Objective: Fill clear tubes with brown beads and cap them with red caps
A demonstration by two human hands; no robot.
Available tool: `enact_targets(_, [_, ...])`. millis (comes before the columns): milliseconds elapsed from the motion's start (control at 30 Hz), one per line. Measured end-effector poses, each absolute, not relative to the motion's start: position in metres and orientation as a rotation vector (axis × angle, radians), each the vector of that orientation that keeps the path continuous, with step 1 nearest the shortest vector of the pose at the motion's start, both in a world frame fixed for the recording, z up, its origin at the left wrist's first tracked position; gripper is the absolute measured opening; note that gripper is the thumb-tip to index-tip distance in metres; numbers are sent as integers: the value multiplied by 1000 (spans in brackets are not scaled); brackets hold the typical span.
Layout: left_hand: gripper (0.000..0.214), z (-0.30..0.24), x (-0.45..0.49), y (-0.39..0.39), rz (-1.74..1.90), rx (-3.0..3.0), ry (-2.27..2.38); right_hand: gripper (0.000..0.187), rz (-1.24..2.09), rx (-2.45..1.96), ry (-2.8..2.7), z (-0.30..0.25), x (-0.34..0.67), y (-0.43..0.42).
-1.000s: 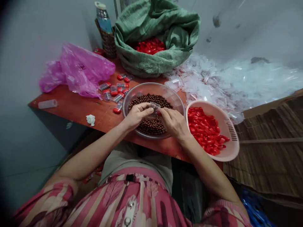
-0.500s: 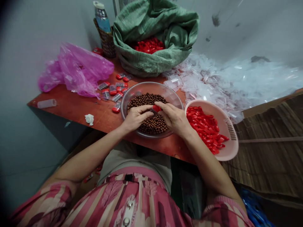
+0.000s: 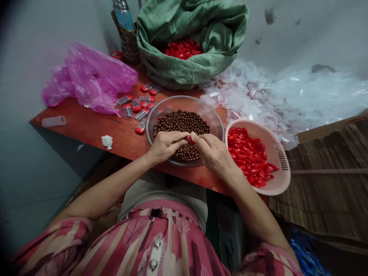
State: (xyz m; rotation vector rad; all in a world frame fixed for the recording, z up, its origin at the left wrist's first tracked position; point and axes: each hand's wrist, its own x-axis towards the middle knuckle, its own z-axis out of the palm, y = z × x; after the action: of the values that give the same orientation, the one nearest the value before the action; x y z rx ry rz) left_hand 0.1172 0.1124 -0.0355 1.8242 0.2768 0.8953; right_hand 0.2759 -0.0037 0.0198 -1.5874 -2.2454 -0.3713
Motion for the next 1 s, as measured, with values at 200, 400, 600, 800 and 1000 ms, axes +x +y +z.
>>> enact_targets(200, [28,-36,123,120,756,1414,344,29,219,-1631,-1718,20,276,13])
enact_targets(400, [48,-39,127,125,679,990,335,51,868,-1339,-1070,20,279,5])
enact_targets(600, [27,-39,125,121,775,1453,348,41,931,-1403,-888,9,290,11])
enact_targets(800, [26,-40,121,121,826,1691,352,36,1515,-1307,-740,8,277,25])
enact_targets(1000, [24,-37,120,119,850,1743,339,21,1379,-1217,-566,6,257,31])
